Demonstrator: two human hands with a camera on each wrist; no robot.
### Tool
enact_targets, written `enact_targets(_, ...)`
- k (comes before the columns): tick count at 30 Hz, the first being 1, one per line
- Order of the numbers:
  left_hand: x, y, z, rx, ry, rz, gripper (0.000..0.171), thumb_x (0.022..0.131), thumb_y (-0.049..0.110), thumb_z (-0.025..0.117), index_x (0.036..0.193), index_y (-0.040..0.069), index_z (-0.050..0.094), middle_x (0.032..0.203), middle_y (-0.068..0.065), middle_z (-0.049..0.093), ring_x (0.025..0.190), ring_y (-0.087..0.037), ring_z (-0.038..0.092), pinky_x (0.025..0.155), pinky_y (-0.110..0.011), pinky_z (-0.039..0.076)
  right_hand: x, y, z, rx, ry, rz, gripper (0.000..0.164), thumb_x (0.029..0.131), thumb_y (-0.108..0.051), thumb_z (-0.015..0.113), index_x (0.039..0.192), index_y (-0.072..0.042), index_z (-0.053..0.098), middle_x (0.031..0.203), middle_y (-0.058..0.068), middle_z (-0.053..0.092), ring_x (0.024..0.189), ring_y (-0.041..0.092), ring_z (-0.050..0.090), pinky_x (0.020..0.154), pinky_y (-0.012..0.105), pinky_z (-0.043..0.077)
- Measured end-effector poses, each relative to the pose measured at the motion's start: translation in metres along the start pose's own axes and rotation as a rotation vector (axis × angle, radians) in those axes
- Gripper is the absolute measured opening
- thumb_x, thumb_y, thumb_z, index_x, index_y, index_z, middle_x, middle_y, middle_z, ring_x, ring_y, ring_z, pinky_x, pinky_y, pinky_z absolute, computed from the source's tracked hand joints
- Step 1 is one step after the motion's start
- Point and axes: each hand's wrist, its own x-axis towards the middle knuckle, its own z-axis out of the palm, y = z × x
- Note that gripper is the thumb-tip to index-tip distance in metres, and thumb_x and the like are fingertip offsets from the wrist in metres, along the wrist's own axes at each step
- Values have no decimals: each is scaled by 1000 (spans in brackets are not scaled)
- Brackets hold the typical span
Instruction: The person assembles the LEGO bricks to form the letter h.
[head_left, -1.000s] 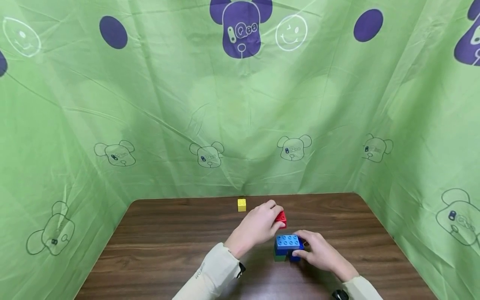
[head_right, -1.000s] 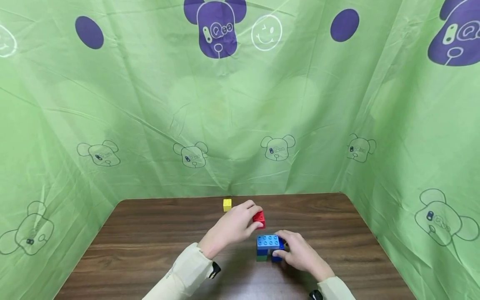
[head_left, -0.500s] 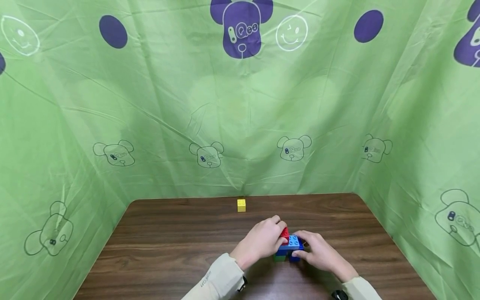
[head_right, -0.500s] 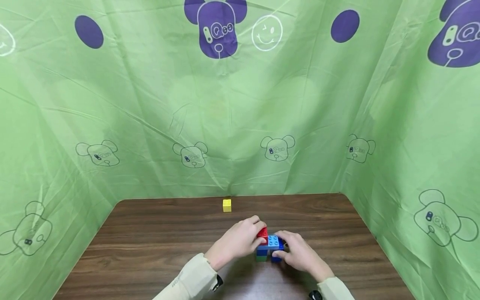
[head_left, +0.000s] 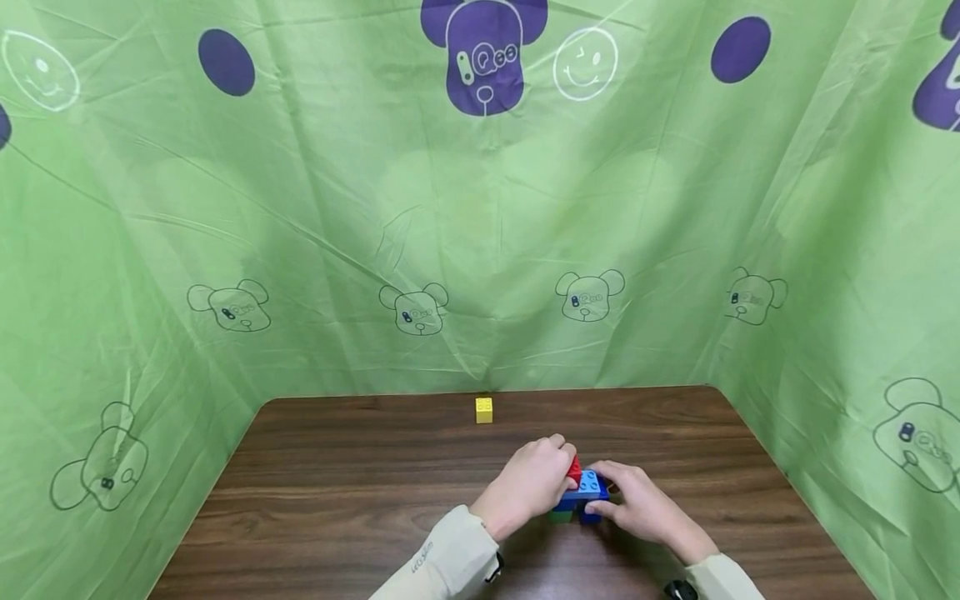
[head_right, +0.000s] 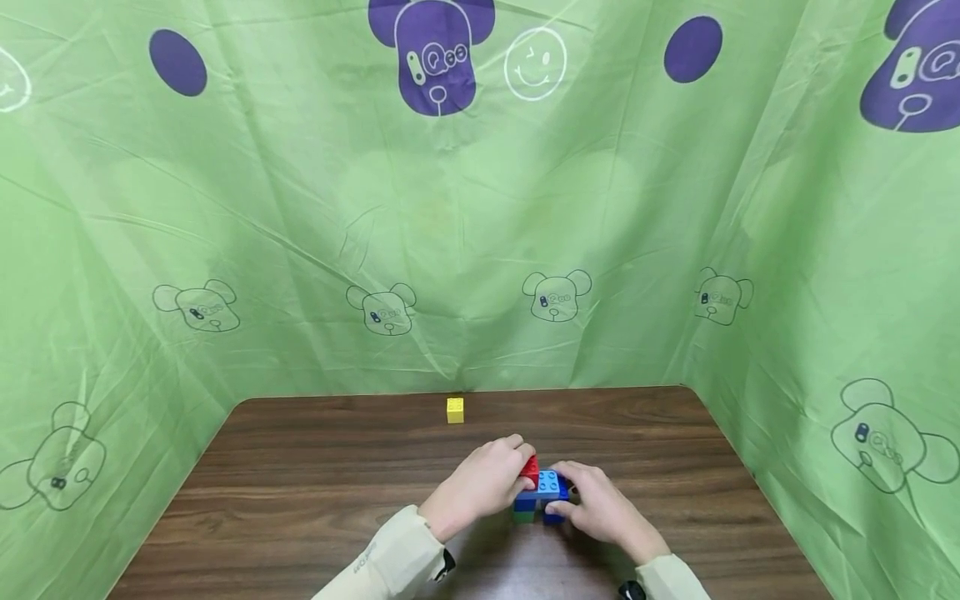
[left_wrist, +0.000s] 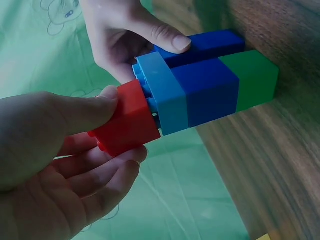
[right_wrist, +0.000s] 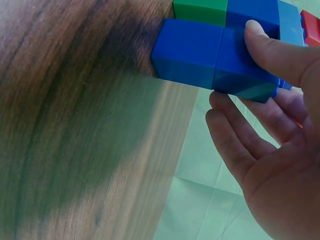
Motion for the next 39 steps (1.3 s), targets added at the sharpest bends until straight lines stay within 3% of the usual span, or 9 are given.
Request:
enact_targets(17,3,4,5,7,-9,-18,25,89,35,79,97,13,70,85,3,61,74,-10,62,69,-22,53,1,2,0,7,5,9,30,86,-20,82,111,-17,67,102,-9,69,89,1,63,76,37,58)
enact_targets(21,4,3,5,-42,-32,-45,24,88,33,80,95,13,70,84,2,61,72,-10,62,68,-22,53,1,2,1,3,2,10,30,86,-19,82,111,-16,66,101,-9,69,89,1,62,76,37,58)
enact_targets(31,7,-3,12,-274,-120,-131,22,87,28,81,95,11,70,80,3,59,66,-7,49,59,-18,43,0,3,0,26,-9,12,31,86,-16,82,112,-16,66,101,-8,69,88,1,62,75,33,58)
enact_targets(39,7,-3,12,-299,-127,-136,21,87,28,81,94,12,69,79,5,58,66,-6,48,57,-19,40,-1,4,1,23,-10,16,31,86,-18,82,113,-15,66,102,-7,70,89,0,62,75,34,58)
